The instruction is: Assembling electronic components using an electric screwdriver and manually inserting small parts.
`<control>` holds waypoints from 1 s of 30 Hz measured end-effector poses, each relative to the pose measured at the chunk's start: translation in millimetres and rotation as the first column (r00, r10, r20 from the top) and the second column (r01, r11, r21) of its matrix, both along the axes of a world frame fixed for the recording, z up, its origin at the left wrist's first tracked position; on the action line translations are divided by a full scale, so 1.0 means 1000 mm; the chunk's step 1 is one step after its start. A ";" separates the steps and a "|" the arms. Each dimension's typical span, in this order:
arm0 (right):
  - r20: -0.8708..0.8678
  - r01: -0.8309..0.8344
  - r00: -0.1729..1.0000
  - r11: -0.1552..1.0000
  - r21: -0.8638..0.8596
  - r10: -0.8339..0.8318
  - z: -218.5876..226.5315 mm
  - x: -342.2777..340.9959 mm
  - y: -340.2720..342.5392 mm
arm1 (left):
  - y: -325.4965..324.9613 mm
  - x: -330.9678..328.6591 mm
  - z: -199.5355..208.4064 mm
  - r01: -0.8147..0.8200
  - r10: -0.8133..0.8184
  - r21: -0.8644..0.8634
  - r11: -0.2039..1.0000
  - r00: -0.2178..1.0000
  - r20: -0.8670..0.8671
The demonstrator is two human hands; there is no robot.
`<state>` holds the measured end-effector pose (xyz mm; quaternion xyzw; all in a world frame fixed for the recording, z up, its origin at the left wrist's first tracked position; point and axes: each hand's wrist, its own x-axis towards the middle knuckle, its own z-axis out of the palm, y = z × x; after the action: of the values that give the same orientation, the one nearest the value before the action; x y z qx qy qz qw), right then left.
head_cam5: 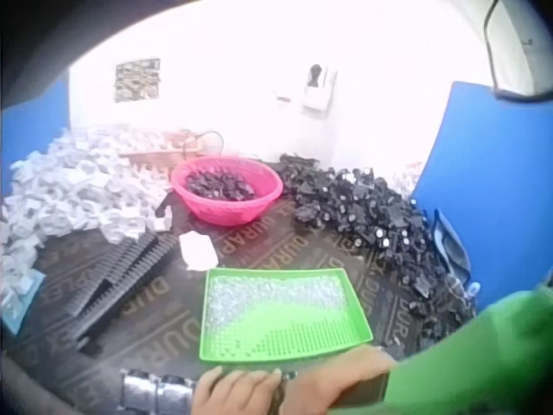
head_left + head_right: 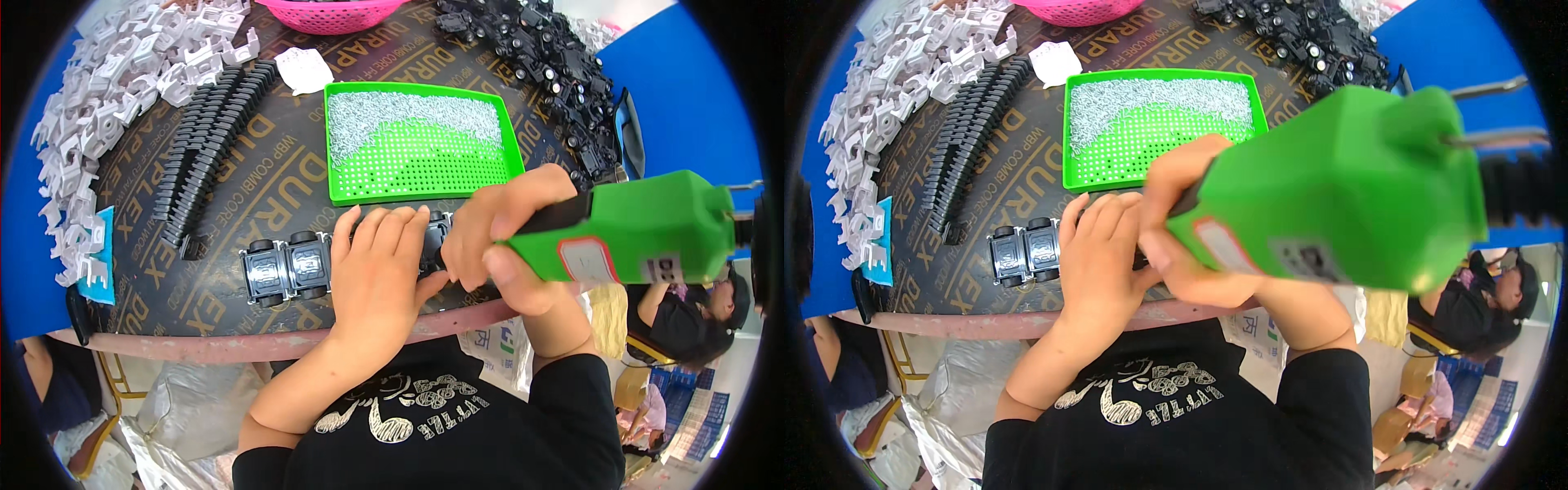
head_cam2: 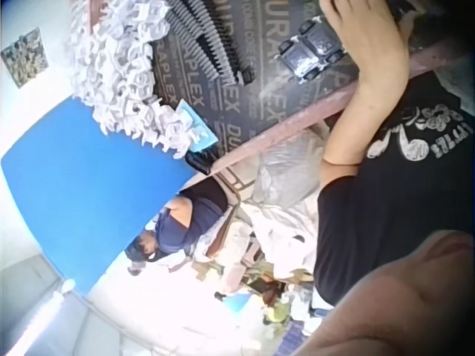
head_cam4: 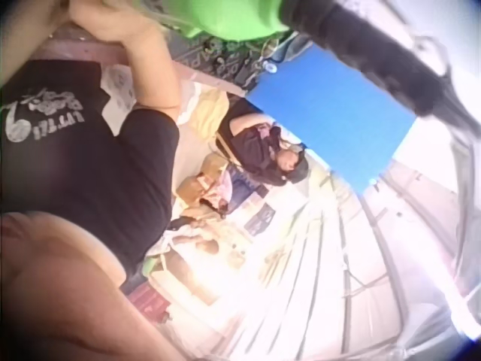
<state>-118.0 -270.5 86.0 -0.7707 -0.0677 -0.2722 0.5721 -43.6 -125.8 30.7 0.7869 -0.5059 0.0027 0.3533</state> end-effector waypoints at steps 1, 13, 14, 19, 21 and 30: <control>0.008 -0.022 1.000 1.000 -0.008 0.022 -0.001 0.001 0.000 | -0.001 -0.001 0.000 -0.008 0.008 -0.010 1.000 1.000 0.003; 0.401 0.563 0.690 0.795 0.226 -0.602 0.048 -0.036 -0.059 | 0.046 -0.022 0.032 -0.039 -0.033 -0.084 0.996 0.691 -0.722; 0.406 0.744 0.542 0.645 0.174 -0.736 0.044 -0.045 -0.075 | 0.053 -0.025 0.032 -0.026 -0.045 -0.087 0.996 0.690 -0.723; 0.330 0.902 0.335 0.401 0.157 -0.883 0.003 -0.052 -0.099 | 0.065 -0.031 0.024 0.048 -0.201 -0.203 0.978 -0.041 -0.979; 0.284 0.883 0.385 0.440 0.164 -0.878 -0.003 -0.050 -0.095 | 0.061 -0.030 0.023 0.026 -0.218 -0.222 0.975 -0.100 -0.971; 0.390 0.793 0.479 0.578 0.193 -0.786 0.010 -0.051 -0.081 | 0.015 -0.045 0.010 0.246 -0.282 -0.150 0.958 0.692 -0.665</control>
<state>-169.0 -351.5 96.1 -0.6370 0.1659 -0.6684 0.3465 -88.8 -110.7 40.6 0.6431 -0.4490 -0.3232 0.5295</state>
